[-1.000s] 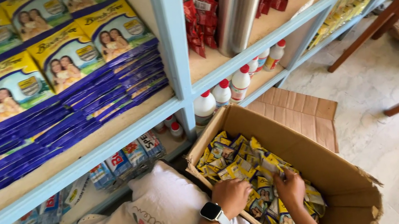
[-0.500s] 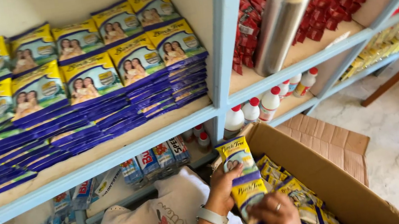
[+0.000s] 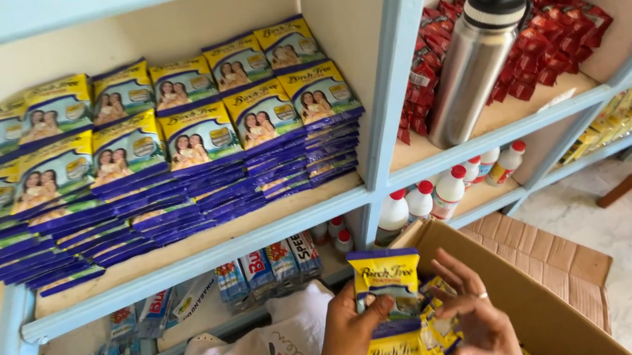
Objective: The person is stocking shelves with small milk powder sachets from a cardboard box.
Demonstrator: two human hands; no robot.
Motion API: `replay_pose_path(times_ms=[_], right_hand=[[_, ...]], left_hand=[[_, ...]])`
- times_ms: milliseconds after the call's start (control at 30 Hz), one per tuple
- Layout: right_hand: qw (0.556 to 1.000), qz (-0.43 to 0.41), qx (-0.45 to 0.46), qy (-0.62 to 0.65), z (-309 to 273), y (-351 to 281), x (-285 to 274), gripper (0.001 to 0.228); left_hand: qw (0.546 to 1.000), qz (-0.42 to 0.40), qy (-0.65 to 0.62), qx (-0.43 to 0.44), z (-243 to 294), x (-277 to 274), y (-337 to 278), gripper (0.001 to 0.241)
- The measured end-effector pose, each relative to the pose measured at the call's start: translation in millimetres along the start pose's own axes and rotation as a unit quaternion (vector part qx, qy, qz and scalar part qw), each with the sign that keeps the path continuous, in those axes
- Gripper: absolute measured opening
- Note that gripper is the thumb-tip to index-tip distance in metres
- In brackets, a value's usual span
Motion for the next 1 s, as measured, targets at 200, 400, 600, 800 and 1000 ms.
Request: replay_pose_path(times_ms=[200,400,600,800,1000], right_hand=[[0.99,-0.025,0.112,0.079,29.3,24.4,7.3,0.035],[0.985,0.135,0.105,0.036,59.5,13.4,-20.2,0.031],[0.933,0.185,0.136,0.278,128.5,5.8,-60.9,0.036],[0.855,0.226,0.286,0.369,224.9,10.0,-96.6,0.044],[0.983,0.089,0.146,0.072,344.6,39.7,-131.2,0.031]], left_hand=[[0.992,-0.073,0.062,0.078,29.4,14.3,-15.6,0.033],[0.944,-0.129,0.212,0.217,64.1,13.3,-41.1,0.043],[0.943,-0.067,0.263,0.192,-85.2,-40.4,-50.1,0.045],[0.951,-0.008,0.229,0.209,-196.7,-82.0,-29.3,0.06],[0.953,0.033,0.199,0.228,16.4,-50.0,-23.7,0.073]])
Point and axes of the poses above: each hand's wrist, its own y-axis towards the middle knuckle, its own x-axis out of the palm, z = x × y, the point moved 10 cm from there along y, towards the middle knuckle, and after that the axes turned 14 degrees about x, right-handed, at the moved point
